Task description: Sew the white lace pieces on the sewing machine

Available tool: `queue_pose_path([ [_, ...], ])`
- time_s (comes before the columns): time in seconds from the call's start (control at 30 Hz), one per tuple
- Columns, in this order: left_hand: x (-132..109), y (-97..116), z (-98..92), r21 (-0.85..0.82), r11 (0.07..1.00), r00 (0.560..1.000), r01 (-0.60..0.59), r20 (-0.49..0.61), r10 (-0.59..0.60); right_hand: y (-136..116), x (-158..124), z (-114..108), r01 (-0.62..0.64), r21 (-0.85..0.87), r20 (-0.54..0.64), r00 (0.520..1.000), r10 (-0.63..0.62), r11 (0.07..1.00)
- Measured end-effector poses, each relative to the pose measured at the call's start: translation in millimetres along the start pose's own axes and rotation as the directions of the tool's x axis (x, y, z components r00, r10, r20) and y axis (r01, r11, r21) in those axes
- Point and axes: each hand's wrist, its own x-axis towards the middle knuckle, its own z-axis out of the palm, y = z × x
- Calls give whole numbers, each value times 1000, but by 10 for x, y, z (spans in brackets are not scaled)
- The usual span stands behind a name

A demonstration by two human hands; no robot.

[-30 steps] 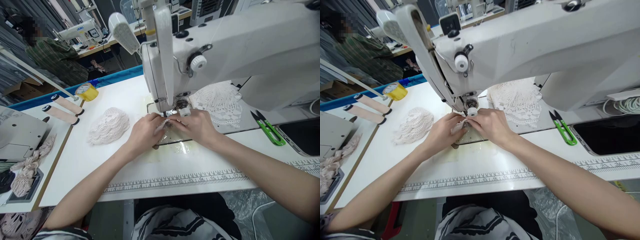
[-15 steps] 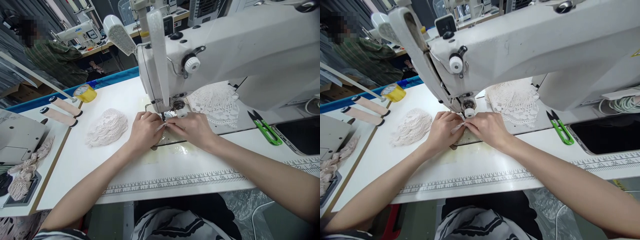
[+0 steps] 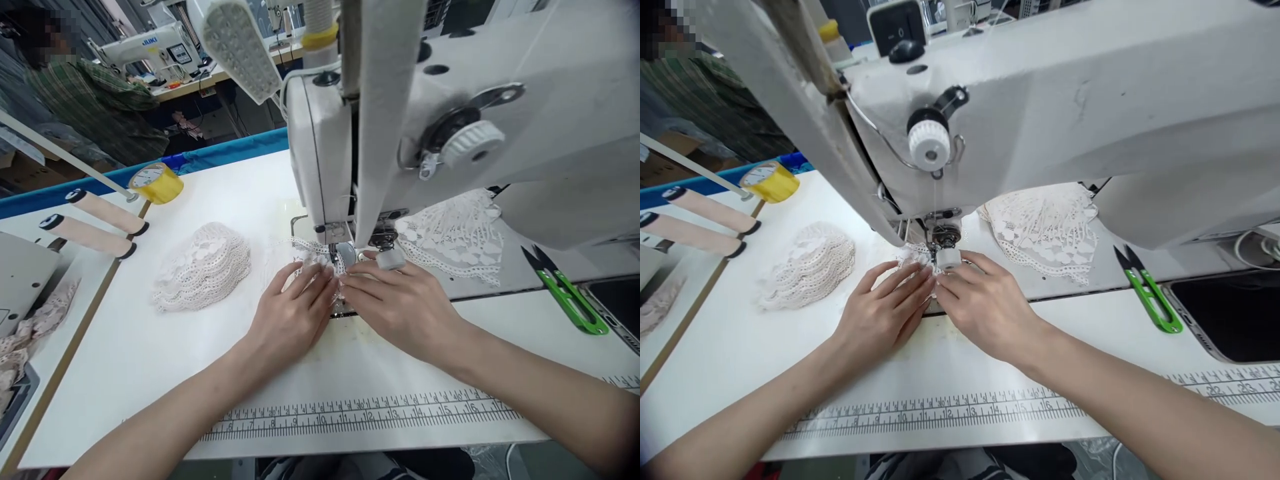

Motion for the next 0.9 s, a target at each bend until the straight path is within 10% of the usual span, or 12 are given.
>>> queue_pose_path([
  [0.9,22,-21,53,11,998,998,62,-21,-62,51,0,116,-47,-15,-14,999,46,999],
])
